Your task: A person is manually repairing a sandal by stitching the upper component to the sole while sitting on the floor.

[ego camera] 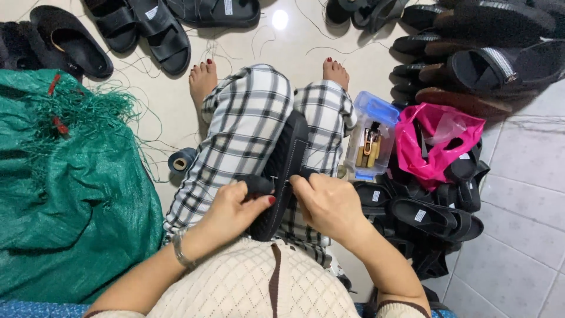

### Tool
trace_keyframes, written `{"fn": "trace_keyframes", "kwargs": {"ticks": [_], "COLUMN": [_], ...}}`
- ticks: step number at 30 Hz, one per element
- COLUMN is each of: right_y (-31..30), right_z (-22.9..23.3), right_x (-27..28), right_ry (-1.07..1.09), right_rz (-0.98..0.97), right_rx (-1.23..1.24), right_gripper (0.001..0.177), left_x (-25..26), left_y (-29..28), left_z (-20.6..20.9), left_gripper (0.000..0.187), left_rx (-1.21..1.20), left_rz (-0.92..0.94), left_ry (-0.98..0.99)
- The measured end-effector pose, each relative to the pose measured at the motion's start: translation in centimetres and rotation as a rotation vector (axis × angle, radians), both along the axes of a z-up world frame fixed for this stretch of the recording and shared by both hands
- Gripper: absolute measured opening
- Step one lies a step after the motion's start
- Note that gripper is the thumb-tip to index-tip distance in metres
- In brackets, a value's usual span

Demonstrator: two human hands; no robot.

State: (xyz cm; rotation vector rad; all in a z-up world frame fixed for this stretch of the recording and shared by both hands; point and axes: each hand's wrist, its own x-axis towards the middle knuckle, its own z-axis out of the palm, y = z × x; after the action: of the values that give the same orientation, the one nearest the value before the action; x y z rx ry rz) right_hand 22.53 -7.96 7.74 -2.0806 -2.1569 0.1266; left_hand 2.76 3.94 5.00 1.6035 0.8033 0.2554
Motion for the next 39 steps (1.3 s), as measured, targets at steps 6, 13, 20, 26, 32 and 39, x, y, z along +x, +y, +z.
{"fn": "trace_keyframes", "kwargs": {"ticks": [6,13,20,26,32,39], "right_y": [-0.7,-3.6,-2.2,-0.6,-0.4,-2.4], "right_z": [4.7,2.5,-5.9,0.0,3.2,-6.6], "right_x": [-0.8,1.4,1.1,3.2,2.0,-0.5], "right_ry": [-0.106,0.609,1.579,1.174,0.032,-0.018], "right_rz": [-0.065,-0.322,-0.166,0.091,0.084,-0.228], "right_rx": [-0.146,-0.179,0.208,-0.255,-0.072,0.404], "right_gripper": [0.051,0.048,0.006,0.008,0.017,0.029], "left_x": [0.3,0.2,0.3,0.7,0.8,-0.2], "left_y": [-2.4,0.6,-0.2,-0.1,0.1,-0.7], "left_z": [-1.9,-0.8,-3.1,-2.4,-1.3,-2.5], "left_gripper": [0.058,0.063,0.088,0.084,0.069,0.013], "left_rx": [0.407,0.040,0.318,0.360,0.367,0.430], "left_rz": [-0.035,0.119,-0.080,-0.105,-0.073,0.152], "left_ry": [0.117,0.099,-0.090,-0.080,-0.108,-0.208]}}
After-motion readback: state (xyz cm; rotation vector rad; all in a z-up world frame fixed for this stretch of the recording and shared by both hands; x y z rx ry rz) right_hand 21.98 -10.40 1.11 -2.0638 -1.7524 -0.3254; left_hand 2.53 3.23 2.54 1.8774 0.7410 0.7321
